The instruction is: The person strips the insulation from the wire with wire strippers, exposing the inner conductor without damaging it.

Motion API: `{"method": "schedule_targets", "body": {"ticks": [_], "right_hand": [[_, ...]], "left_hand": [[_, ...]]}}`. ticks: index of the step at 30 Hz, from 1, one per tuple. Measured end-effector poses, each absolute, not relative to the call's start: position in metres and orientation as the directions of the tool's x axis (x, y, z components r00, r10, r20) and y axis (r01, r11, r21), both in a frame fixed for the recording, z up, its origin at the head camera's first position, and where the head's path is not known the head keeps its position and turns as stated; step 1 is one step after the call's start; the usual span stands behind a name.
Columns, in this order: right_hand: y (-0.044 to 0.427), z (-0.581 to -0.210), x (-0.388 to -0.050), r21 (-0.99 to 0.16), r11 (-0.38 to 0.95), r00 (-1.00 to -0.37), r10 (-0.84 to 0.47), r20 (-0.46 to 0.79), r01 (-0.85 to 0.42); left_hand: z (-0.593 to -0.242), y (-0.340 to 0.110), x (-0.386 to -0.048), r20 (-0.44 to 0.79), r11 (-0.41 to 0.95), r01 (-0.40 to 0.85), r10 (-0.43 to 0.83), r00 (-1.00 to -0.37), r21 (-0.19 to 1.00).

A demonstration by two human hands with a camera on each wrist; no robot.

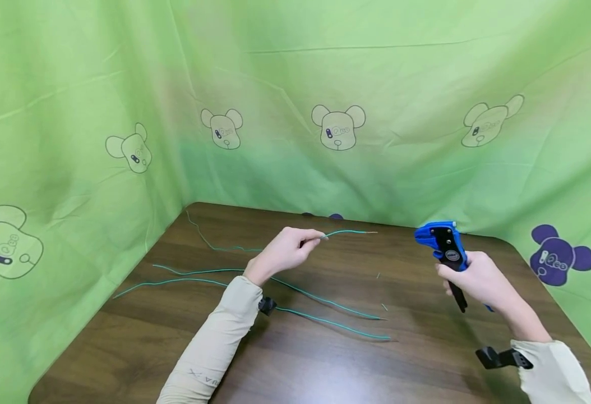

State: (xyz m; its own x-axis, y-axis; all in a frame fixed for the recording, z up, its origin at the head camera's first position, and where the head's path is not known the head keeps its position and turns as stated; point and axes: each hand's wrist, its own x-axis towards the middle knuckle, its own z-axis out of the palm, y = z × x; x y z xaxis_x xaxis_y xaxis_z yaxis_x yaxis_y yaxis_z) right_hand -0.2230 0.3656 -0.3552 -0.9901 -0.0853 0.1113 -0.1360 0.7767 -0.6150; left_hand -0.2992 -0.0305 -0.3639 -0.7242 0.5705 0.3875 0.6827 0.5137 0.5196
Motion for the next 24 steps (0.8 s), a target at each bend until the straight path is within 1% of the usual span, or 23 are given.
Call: {"method": "schedule_targets", "body": {"ticks": [2, 7, 12, 19, 24], "right_hand": [[0.364, -0.356, -0.223, -0.564, 0.815, -0.990, -0.091, 0.105, -0.134], [0.358, -0.357, -0.224, -0.463, 0.868, -0.982, -0.142, 0.122, -0.183], [0.356, -0.359, -0.226, -0.412, 0.887, -0.976, -0.166, 0.139, -0.209], [0.358, -0.368, -0.233, -0.350, 0.905, -0.965, -0.191, 0.179, -0.244], [0.358, -0.375, -0.237, -0.285, 0.904, -0.942, -0.268, 0.202, -0.318]], "left_hand": [[-0.366, -0.026, -0.300, 0.354, 0.528, 0.679, 0.590, -0.725, 0.510], [-0.372, -0.020, -0.301, 0.306, 0.567, 0.679, 0.617, -0.725, 0.467], [-0.378, -0.017, -0.302, 0.270, 0.586, 0.674, 0.630, -0.728, 0.450], [-0.386, -0.015, -0.304, 0.155, 0.617, 0.630, 0.646, -0.748, 0.471], [-0.392, -0.013, -0.306, 0.118, 0.626, 0.638, 0.666, -0.736, 0.448]]}}
